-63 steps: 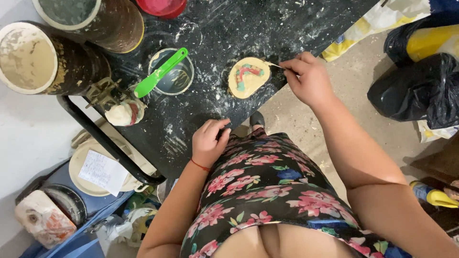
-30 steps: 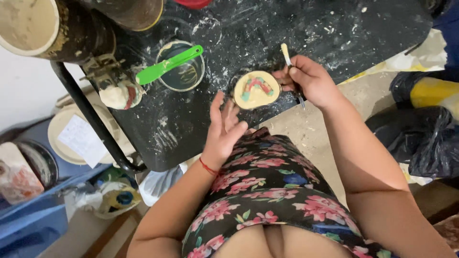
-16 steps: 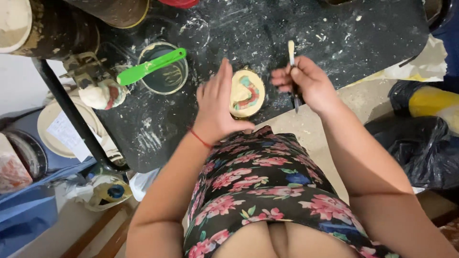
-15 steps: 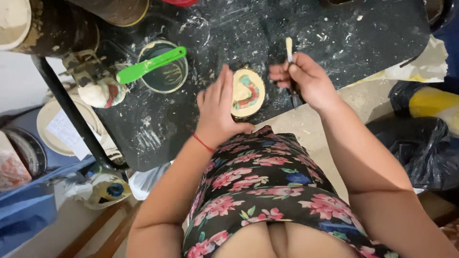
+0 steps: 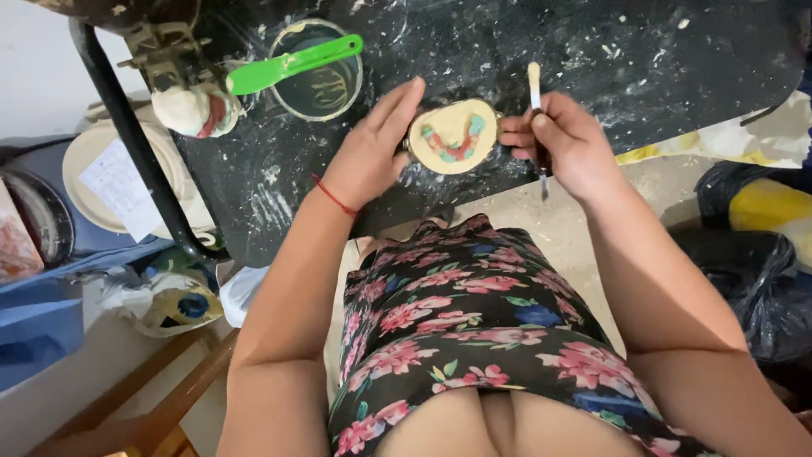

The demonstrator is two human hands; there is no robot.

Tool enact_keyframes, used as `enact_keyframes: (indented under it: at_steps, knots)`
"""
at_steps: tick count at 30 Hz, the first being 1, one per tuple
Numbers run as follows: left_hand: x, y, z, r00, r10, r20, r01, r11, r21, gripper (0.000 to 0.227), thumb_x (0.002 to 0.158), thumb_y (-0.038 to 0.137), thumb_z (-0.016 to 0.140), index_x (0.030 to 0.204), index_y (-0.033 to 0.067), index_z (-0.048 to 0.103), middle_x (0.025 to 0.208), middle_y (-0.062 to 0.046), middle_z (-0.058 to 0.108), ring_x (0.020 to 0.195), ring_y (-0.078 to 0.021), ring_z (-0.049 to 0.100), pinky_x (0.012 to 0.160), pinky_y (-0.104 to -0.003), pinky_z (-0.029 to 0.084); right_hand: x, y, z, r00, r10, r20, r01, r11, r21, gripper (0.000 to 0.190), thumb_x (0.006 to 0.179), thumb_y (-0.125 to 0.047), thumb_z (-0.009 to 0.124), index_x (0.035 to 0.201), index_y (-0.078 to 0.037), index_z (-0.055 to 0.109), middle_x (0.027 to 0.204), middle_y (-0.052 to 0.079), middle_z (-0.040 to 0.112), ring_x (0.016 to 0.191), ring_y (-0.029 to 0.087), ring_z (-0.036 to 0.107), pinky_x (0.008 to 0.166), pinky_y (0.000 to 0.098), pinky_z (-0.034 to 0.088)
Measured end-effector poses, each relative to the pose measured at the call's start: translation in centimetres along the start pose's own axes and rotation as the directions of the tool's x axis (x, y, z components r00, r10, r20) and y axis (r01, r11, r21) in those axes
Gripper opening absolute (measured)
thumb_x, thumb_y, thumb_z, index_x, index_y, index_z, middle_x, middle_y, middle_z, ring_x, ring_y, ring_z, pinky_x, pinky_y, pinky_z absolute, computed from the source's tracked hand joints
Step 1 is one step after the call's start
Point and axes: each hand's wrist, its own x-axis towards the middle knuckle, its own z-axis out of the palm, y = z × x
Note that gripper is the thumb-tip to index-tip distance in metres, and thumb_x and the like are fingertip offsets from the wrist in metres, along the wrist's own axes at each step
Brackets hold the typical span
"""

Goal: The person places a small, colorful clay piece onto a yellow ceramic object on a workbench. They then use a small white tool to carefully shape and smooth the clay piece, pressing it into the surface of the ceramic object.

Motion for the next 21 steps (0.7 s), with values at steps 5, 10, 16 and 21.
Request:
enact_keyframes:
  at_steps: [5, 10, 16, 21]
  knots:
    - [-2.0, 2.8, 0.6, 0.993, -0.034, -0.115, 0.037, 0.999, 0.016, 0.089, 0.083, -0.011, 0.057, 0.164, 0.0086, 0.027, 0.168, -0.020, 0.034, 0.156, -0.0396, 0.039, 0.132, -0.050, 0.037, -0.5, -0.2, 0.2, 0.988, -0.129, -0.086, 0.090, 0.929, -0.360, 0.007, 0.115, -0.013, 0.041, 0.115, -0.011, 0.048, 0.099, 0.008, 0.062, 0.086, 0.019, 0.060, 0.073, 0.0320, 0.049]
    - [-3.0, 5.2, 1.9, 0.934, 0.014, -0.357, 0.030, 0.993, 0.116, 0.055, 0.087, 0.006, 0.059, 0.141, 0.0144, 0.059, 0.149, -0.011, 0.055, 0.142, -0.0402, 0.053, 0.109, -0.057, 0.047, 0.1, -0.3, 2.4, 0.959, -0.268, -0.088, 0.162, 0.780, -0.605, 0.008, 0.108, -0.018, 0.073, 0.107, -0.015, 0.067, 0.096, -0.004, 0.066, 0.086, 0.013, 0.055, 0.081, 0.0284, 0.041]
    - [-2.5, 5.6, 2.0, 0.927, 0.106, -0.360, 0.000, 0.959, 0.282, 0.049, 0.087, 0.009, 0.058, 0.135, 0.0168, 0.067, 0.143, -0.005, 0.061, 0.139, -0.0357, 0.051, 0.102, -0.053, 0.045, -0.4, -0.4, 4.6, 0.914, -0.399, -0.070, 0.283, 0.753, -0.593, 0.016, 0.100, -0.014, 0.083, 0.114, -0.007, 0.078, 0.111, 0.007, 0.079, 0.094, 0.013, 0.068, 0.080, 0.0292, 0.051]
    - [-2.3, 5.9, 2.2, 0.941, 0.086, -0.329, 0.037, 0.935, 0.352, 0.052, 0.082, 0.014, 0.060, 0.133, 0.0201, 0.069, 0.142, 0.001, 0.060, 0.138, -0.0324, 0.050, 0.103, -0.051, 0.041, -0.3, 1.2, 4.5, 0.887, -0.459, -0.043, 0.292, 0.631, -0.718, 0.028, 0.104, -0.023, 0.087, 0.089, -0.007, 0.070, 0.072, -0.001, 0.052, 0.069, 0.011, 0.036, 0.059, 0.0304, 0.029]
